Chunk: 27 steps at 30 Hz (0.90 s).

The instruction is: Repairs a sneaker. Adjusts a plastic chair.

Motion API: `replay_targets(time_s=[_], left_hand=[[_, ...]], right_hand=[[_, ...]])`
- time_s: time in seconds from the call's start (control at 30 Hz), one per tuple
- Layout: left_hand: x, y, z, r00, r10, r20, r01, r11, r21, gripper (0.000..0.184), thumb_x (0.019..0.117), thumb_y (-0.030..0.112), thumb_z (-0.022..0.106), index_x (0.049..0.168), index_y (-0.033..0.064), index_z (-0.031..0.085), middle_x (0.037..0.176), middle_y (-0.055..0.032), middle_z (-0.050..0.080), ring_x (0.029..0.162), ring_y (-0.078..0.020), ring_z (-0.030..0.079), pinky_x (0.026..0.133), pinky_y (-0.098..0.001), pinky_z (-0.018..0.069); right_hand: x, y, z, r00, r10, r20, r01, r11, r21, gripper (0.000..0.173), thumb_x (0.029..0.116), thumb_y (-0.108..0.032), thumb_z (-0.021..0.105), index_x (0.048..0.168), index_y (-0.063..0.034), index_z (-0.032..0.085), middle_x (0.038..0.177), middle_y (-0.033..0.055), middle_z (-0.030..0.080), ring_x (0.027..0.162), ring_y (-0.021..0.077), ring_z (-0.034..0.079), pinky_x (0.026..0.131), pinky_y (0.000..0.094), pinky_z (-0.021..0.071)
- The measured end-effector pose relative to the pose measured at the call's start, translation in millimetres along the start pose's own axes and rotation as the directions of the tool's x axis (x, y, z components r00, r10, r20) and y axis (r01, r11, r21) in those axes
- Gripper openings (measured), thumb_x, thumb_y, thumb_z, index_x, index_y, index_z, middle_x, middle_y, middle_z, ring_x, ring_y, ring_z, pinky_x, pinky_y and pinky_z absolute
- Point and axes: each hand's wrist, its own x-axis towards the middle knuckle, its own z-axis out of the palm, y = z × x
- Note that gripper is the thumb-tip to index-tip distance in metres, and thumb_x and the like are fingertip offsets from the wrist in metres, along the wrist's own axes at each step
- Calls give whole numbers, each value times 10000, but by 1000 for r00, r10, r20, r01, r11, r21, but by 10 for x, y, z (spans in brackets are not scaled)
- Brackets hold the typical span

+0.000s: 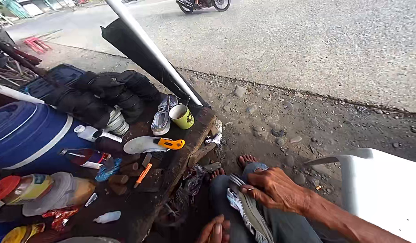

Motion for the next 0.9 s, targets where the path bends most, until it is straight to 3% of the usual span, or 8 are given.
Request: replay_targets(time_s=[0.1, 0.17, 0.23, 0.33, 0.4, 0.53, 0.7, 0.9], left_hand=[[-98, 106, -511, 956, -291, -26, 280, 939, -201, 357, 1049, 386, 519, 1111, 142, 773, 1144, -71, 759, 947, -183, 749, 792, -337, 622], [-200, 152, -668, 930, -325, -169, 356, 913, 200, 269, 1016, 270, 590, 1149, 64, 701, 1060, -95, 754, 858, -181, 746, 704, -341, 630], [-205, 273, -596, 957, -259, -127, 288, 833, 472, 598, 973, 305, 674, 1448, -10, 494, 1136, -118, 710, 928, -173, 720, 767, -352, 620], [-77, 455, -41, 998, -61, -1, 58, 951, 305, 747, 961, 187, 697, 1530, -83, 294, 1169, -92, 701, 1026, -175, 707, 894, -328, 608], [43, 459, 322, 999, -11, 35, 4, 979, 202, 814, 931, 143, 714, 1540, -104, 234, 1153, -117, 686, 1013, -199, 705, 905, -350, 608], [291, 359, 742, 999, 7, -47, -5, 999, 46, 855, 874, -16, 722, 1556, -103, 212, 1264, -175, 630, 1050, -193, 693, 928, -337, 599], [414, 364, 802, 973, -143, -181, 118, 983, -143, 711, 874, -124, 606, 1532, -44, 349, 1395, -164, 569, 1141, -177, 660, 946, -325, 581], [383, 353, 758, 952, -185, -244, 126, 963, -239, 579, 906, -118, 568, 1465, -2, 470, 1326, -125, 625, 1136, -164, 668, 938, -333, 587]], right_hand=[[-90, -62, -296, 993, 76, 95, -93, 976, 196, 468, 1059, -521, 459, 1018, -120, 699, 745, 38, 647, 646, 191, 634, 579, 426, 505], [-257, -22, -504, 984, 144, 105, -178, 823, 539, 384, 1070, -400, 531, 1219, -105, 726, 874, -21, 704, 646, 36, 585, 574, 235, 500], [-466, 80, -683, 954, 285, 89, -255, 624, 739, 240, 1039, -319, 609, 1117, -125, 727, 886, -55, 708, 593, -22, 550, 497, 143, 456], [-811, 369, -815, 825, 565, 2, -482, 702, 524, 175, 925, -217, 687, 1067, -135, 625, 774, -10, 641, 563, 82, 560, 503, 258, 476], [-1005, 503, -786, 773, 634, 1, -577, 704, 414, 320, 931, -154, 634, 1245, -99, 604, 994, 52, 683, 704, 133, 649, 621, 345, 576], [-1109, 354, -614, 873, 481, 75, -428, 684, 590, 440, 1010, -225, 621, 1424, -82, 579, 1081, 12, 711, 853, 84, 679, 741, 258, 595], [-835, -38, -304, 983, 181, 35, -152, 690, 708, 336, 1038, -213, 599, 1320, -48, 675, 1055, 29, 710, 870, 26, 627, 774, 186, 537], [-485, -151, -151, 995, 97, 25, -94, 825, 557, 346, 1075, -319, 498, 1271, -144, 722, 954, 29, 699, 810, 112, 636, 706, 310, 515]])
